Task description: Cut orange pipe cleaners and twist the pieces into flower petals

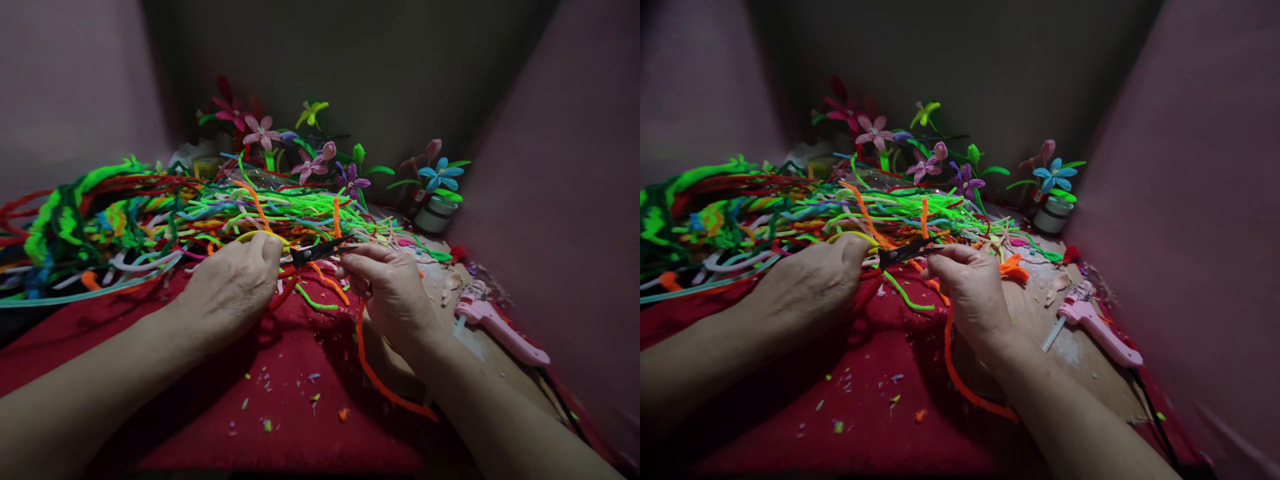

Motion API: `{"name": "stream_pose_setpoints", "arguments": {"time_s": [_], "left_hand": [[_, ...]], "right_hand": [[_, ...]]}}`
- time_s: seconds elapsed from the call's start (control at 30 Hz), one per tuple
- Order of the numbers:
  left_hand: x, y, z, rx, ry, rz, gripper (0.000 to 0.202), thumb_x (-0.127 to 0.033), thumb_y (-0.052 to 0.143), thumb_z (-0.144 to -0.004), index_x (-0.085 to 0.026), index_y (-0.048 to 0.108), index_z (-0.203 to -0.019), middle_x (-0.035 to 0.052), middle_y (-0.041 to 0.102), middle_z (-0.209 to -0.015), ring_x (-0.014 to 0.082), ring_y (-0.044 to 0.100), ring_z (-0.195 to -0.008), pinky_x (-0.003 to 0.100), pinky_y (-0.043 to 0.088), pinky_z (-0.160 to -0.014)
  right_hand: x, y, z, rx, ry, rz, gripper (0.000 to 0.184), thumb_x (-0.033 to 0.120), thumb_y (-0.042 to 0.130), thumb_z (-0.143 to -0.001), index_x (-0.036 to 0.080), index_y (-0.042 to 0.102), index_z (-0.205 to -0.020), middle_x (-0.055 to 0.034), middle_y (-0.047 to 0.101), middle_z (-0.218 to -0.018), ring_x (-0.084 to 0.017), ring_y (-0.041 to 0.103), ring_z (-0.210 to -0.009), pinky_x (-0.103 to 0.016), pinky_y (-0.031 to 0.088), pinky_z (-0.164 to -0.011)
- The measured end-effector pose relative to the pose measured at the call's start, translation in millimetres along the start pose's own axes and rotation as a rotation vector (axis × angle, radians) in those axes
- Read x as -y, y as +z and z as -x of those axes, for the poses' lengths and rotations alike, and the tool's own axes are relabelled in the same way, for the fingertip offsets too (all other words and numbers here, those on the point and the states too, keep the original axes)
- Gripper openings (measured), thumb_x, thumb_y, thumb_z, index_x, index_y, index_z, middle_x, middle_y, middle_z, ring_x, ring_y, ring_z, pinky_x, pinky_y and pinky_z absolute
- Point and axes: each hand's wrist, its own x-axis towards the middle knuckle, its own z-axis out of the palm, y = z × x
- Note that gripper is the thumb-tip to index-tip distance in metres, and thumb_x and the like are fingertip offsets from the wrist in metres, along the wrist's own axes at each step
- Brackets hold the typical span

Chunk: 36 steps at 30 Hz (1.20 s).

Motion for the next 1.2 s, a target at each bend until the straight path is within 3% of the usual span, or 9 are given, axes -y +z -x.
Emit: {"name": "stream_pose_setpoints", "arguments": {"time_s": [0.1, 0.27, 0.53, 1.0, 1.2], "left_hand": [[1.1, -1.6, -0.6, -0.035, 0.01, -0.04, 0.028, -0.003, 0.028, -0.082, -0.011, 0.055, -0.086, 0.0077, 0.051, -0.068, 0.0224, 0.051, -0.059, 0.032, 0.035, -0.053], [0.7, -3.5, -2.3, -0.019, -0.019, 0.005, 0.029, -0.003, 0.028, -0.082, -0.012, 0.056, -0.086, 0.0094, 0.054, -0.073, 0.0225, 0.051, -0.063, 0.032, 0.037, -0.058], [-2.2, -6.5, -2.4, 0.071, -0.045, 0.017, 0.032, -0.003, 0.026, -0.083, -0.012, 0.056, -0.09, 0.0107, 0.056, -0.076, 0.022, 0.051, -0.059, 0.032, 0.033, -0.053], [-0.2, -7.4, -1.1, 0.049, -0.034, -0.005, 0.031, -0.004, 0.028, -0.083, -0.013, 0.057, -0.09, 0.0098, 0.056, -0.073, 0.0212, 0.053, -0.058, 0.031, 0.035, -0.05], [0.9, -9.9, 0.7, 0.078, -0.035, -0.028, 0.036, -0.003, 0.024, -0.083, -0.015, 0.057, -0.092, 0.0073, 0.055, -0.069, 0.02, 0.053, -0.053, 0.03, 0.033, -0.047]], "right_hand": [[-3.1, -1.3, -1.6, 0.015, 0.036, -0.065, 0.007, 0.013, 0.067, -0.064, 0.016, 0.071, -0.07, -0.0007, 0.063, -0.057, -0.008, 0.05, -0.051, -0.021, 0.031, -0.048], [-4.6, -2.9, -3.3, 0.029, 0.074, -0.107, 0.005, 0.013, 0.068, -0.062, 0.015, 0.07, -0.067, -0.001, 0.064, -0.057, -0.008, 0.053, -0.052, -0.021, 0.032, -0.048], [-1.9, -3.2, -4.5, -0.001, 0.121, -0.11, 0.006, 0.014, 0.07, -0.06, 0.015, 0.064, -0.06, -0.0015, 0.063, -0.051, -0.006, 0.048, -0.044, -0.02, 0.027, -0.043], [6.7, -1.5, -4.0, -0.043, 0.108, -0.056, 0.009, 0.013, 0.072, -0.055, 0.014, 0.065, -0.062, 0.0, 0.061, -0.048, -0.007, 0.052, -0.043, -0.018, 0.029, -0.041], [4.0, -7.8, -5.9, 0.007, 0.085, -0.024, 0.007, 0.015, 0.072, -0.058, 0.014, 0.067, -0.063, -0.0001, 0.061, -0.048, -0.007, 0.052, -0.044, -0.019, 0.031, -0.042]]}}
